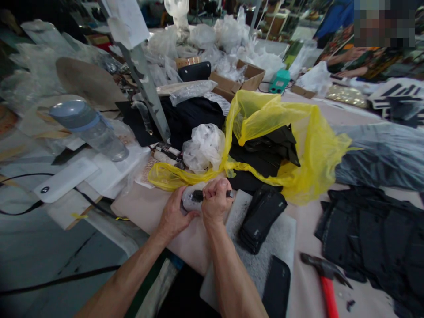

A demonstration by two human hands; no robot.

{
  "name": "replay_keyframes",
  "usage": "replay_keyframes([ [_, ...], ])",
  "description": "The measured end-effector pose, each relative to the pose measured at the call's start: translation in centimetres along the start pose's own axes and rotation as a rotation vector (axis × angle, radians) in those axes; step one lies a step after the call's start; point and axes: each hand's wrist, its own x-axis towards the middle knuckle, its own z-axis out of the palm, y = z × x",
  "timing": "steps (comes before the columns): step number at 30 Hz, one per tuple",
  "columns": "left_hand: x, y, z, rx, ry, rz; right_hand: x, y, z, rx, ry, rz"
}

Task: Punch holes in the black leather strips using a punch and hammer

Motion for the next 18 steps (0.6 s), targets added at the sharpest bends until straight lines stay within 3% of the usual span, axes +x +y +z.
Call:
replay_keyframes([
  [8, 0.0, 0.0, 0.0, 0.002, -0.008, -0.016, 0.2, 0.2, -0.3, 0.045, -0.007, 0.057],
  [14, 0.0, 0.1, 0.0, -0.004, -0.002, -0.018, 0.6, -0.6, 0.4, -0.091, -0.267, 0.141],
  [18, 0.0, 0.3, -0.2, -0.023, -0.007, -0.021, 0.2, -1.1, 0.8, -0.163, -0.297, 0.05],
])
